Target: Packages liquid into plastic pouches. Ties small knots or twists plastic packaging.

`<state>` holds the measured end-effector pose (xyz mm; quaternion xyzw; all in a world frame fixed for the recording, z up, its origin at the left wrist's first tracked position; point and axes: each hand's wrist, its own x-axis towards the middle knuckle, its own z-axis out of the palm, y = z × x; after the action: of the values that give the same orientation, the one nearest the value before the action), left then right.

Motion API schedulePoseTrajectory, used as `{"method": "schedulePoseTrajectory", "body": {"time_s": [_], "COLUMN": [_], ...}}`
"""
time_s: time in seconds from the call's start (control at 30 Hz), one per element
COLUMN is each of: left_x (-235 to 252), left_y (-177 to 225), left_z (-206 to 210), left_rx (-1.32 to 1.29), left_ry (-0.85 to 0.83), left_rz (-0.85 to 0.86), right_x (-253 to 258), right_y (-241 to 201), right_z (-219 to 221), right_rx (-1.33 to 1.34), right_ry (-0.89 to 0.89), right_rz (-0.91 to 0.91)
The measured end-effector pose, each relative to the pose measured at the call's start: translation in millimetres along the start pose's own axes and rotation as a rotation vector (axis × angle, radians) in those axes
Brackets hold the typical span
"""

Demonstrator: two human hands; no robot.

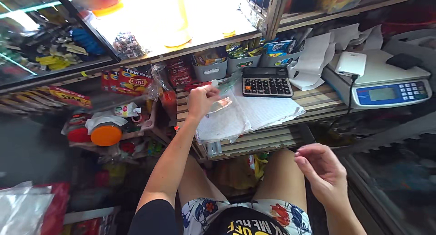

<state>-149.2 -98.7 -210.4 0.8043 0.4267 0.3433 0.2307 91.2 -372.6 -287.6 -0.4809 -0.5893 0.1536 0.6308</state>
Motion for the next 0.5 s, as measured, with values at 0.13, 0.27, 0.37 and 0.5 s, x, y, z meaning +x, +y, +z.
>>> {"method": "schedulePoseTrajectory", "body": {"time_s": [0.13,0.27,0.37,0.5], "left_x": [26,46,46,25], "left_y": [13,36,56,71], "left_z": [-26,-53,-65,-63], "left_rx": [-0.158,-0.214,-0.297,-0.370], "left_ry": [0.111,0.196,0.291,0.300], "left_rz": [0.009,0.035,0.129,0.451], "right_x": [22,47,64,87], "right_y": [-5,-13,-22,-21], "right_z": [31,60,78,98], "right_rx": [0.178,0.342,0.441,0.718], "right_ry": [-0.245,-0.420,-0.478,-0.519], "right_rz": [0.096,0.246,0.367,0.549]}}
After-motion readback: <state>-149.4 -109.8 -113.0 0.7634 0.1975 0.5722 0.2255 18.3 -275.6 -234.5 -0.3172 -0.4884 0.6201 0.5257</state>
